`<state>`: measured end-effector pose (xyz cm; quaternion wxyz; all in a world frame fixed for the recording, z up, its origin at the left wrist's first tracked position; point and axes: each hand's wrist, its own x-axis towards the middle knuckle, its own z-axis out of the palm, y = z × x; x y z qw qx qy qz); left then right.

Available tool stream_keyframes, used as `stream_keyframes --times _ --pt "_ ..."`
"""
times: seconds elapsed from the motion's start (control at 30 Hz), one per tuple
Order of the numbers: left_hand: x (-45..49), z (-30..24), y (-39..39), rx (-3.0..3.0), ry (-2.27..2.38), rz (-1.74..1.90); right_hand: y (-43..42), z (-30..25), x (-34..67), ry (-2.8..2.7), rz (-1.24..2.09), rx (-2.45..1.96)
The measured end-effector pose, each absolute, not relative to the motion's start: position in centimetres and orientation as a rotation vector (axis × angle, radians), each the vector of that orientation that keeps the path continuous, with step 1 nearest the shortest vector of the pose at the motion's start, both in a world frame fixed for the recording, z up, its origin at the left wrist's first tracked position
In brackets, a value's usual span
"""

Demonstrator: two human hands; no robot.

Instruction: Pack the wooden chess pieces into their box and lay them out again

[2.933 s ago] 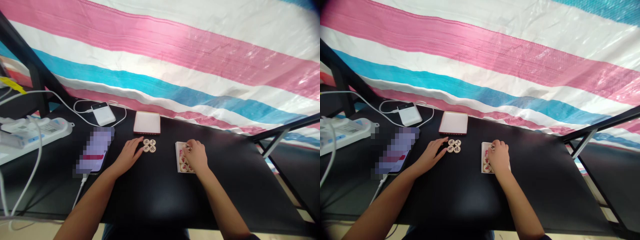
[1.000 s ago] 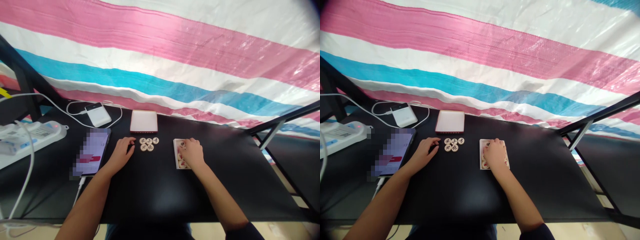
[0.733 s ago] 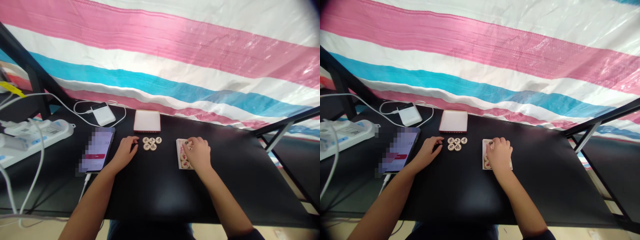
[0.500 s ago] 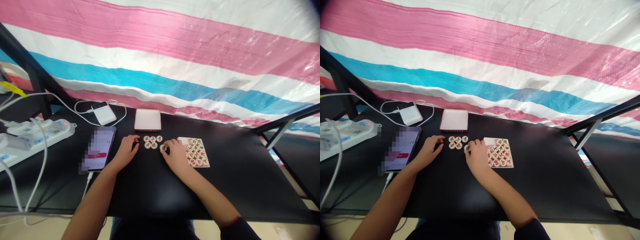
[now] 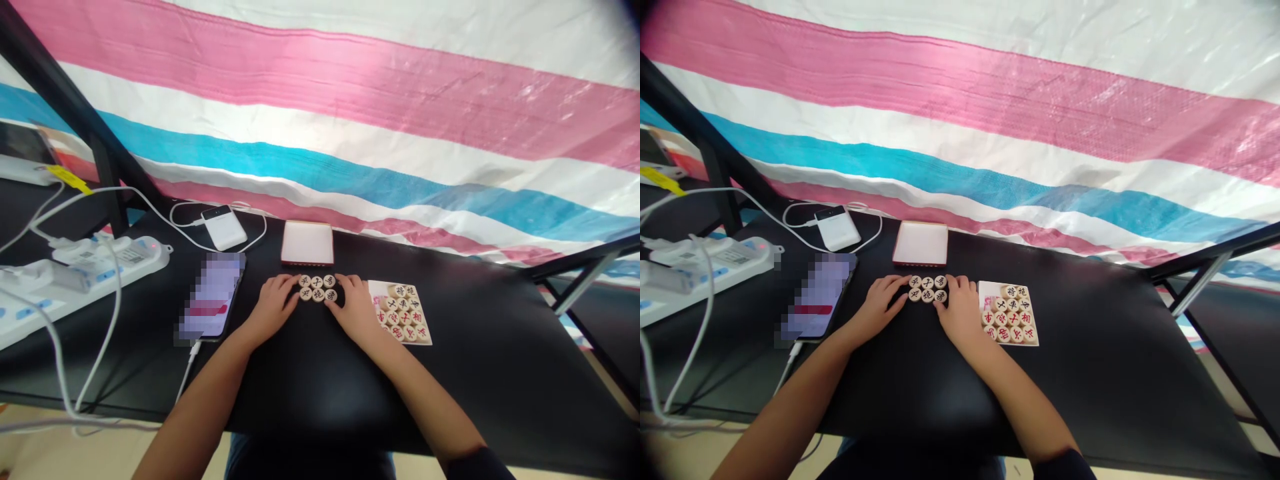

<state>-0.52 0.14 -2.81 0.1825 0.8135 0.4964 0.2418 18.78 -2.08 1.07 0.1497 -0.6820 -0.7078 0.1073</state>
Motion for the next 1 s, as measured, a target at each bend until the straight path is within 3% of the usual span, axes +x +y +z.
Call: stream_keyframes --times 0.8,1.0 --pt "-0.5 -2.7 0.3 2.285 1.387 0.675 -2.7 1.4 18.9 -2.0 0.314 -1.833" --pt "-1.7 -2.1 0.8 2.074 1.363 0.783 -3.4 3.2 25.6 -1.681 0.041 -1.936"
